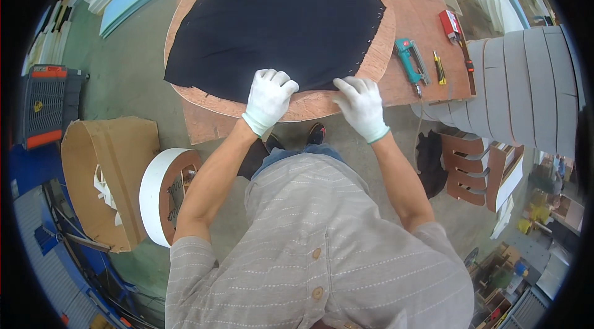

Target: Staple a piece of black fabric to a circular wooden board using a pneumatic stapler.

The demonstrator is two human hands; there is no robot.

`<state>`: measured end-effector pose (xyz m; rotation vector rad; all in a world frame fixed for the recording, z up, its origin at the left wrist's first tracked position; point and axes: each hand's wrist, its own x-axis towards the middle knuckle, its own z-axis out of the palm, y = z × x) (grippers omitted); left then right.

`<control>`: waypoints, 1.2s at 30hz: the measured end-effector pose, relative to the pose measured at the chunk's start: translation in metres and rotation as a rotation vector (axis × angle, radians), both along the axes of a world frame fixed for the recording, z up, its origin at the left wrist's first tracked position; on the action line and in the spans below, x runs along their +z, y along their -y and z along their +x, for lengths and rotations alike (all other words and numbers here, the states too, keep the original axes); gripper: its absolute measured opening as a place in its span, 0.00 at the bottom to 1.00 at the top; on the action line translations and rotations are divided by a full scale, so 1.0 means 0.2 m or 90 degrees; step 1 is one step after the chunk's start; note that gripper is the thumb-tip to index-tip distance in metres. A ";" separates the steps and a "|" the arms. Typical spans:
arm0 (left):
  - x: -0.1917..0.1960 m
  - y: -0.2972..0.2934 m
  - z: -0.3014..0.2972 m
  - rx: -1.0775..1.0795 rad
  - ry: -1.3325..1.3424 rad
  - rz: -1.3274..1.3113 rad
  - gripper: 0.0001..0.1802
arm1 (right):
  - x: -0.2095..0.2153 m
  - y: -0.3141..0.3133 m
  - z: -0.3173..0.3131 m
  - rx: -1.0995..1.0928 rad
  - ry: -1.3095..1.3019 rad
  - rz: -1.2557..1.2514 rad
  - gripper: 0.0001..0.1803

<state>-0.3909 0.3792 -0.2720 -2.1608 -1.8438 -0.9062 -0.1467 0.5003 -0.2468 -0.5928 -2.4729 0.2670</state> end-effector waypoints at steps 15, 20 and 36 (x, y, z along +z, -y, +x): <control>0.20 0.06 0.06 0.068 0.013 -0.072 0.31 | -0.12 -0.07 -0.12 0.071 -0.014 0.106 0.08; 0.15 0.00 0.20 0.036 0.007 -0.031 0.32 | -0.10 -0.05 -0.11 0.074 -0.058 0.134 0.08; 0.00 -0.04 0.17 0.016 0.001 0.052 0.05 | -0.05 -0.12 0.02 0.080 0.033 0.053 0.23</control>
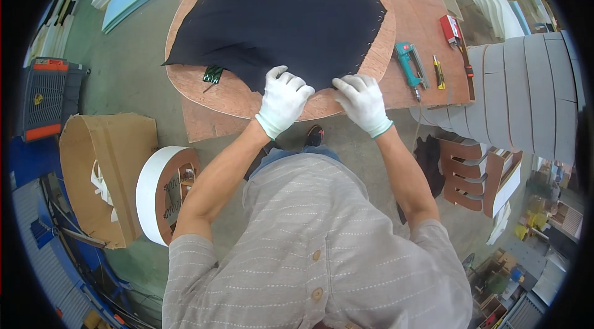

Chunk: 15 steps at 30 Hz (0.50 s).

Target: Staple a piece of black fabric to a circular wooden board using a pneumatic stapler.

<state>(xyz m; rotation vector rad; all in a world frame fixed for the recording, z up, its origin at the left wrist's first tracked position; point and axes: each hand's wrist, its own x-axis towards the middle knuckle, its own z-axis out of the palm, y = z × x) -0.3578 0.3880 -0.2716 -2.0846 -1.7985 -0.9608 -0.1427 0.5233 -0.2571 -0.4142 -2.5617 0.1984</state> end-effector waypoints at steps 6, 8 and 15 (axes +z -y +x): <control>0.07 -0.02 -0.01 -0.020 0.016 -0.001 0.05 | -0.05 -0.04 -0.12 0.011 0.005 0.035 0.16; 0.08 -0.03 -0.02 -0.027 0.011 -0.001 0.05 | -0.08 -0.06 -0.12 0.010 0.006 0.050 0.14; 0.03 0.03 -0.01 -0.029 -0.025 -0.061 0.06 | -0.10 -0.01 -0.13 0.000 -0.023 0.080 0.05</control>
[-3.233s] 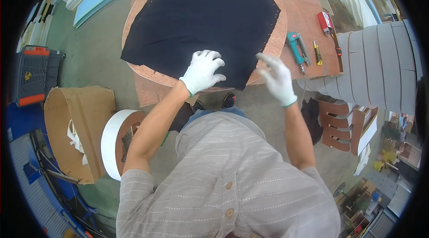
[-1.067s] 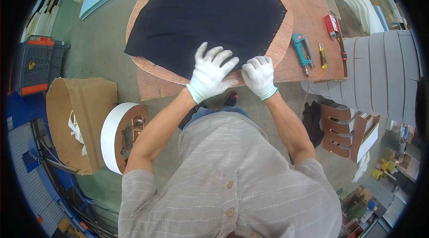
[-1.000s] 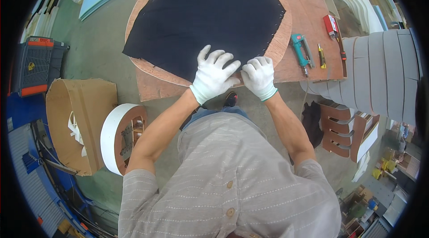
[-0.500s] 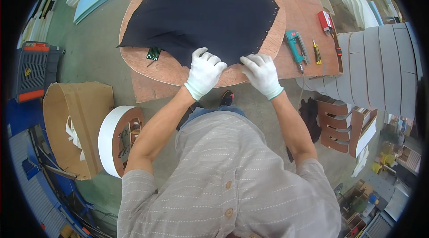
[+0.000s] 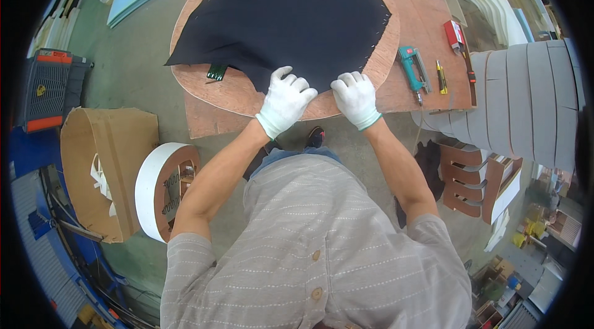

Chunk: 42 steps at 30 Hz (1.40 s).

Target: Staple a piece of black fabric to a circular wooden board using a pneumatic stapler.

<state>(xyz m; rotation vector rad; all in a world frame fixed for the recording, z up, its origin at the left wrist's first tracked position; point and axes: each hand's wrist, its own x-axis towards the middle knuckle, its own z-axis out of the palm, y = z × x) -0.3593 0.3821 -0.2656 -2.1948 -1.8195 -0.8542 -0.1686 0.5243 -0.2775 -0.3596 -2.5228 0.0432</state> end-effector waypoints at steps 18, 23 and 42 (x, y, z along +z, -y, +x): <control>-0.03 0.03 -0.03 -0.015 0.062 -0.010 0.10 | 0.03 -0.01 0.01 -0.008 0.054 -0.100 0.15; -0.03 0.04 -0.05 -0.018 0.052 -0.009 0.10 | 0.05 -0.05 -0.01 0.022 0.033 -0.088 0.14; -0.08 -0.03 0.10 0.039 -0.014 -0.029 0.12 | -0.02 0.07 0.12 0.017 0.011 -0.120 0.15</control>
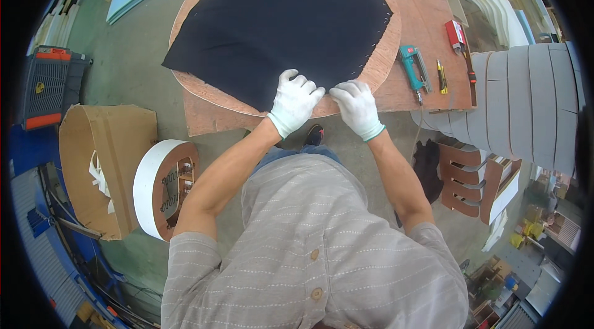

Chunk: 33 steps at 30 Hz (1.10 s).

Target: Staple a piece of black fabric to a circular wooden board using a pneumatic stapler.

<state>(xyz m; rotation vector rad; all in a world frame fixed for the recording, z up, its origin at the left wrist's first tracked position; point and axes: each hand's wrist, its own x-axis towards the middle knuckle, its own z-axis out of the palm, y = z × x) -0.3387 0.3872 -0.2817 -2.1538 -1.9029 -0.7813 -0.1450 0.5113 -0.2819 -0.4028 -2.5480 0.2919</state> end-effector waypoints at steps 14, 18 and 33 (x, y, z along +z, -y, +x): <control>0.02 -0.02 -0.02 -0.029 -0.021 0.024 0.13 | 0.03 -0.04 -0.07 -0.039 0.032 -0.013 0.11; 0.01 0.00 -0.01 -0.028 -0.019 -0.018 0.13 | 0.02 -0.03 -0.06 -0.032 0.011 -0.013 0.09; 0.00 -0.02 0.09 -0.027 0.010 -0.038 0.15 | 0.02 -0.06 0.10 -0.057 -0.006 -0.037 0.13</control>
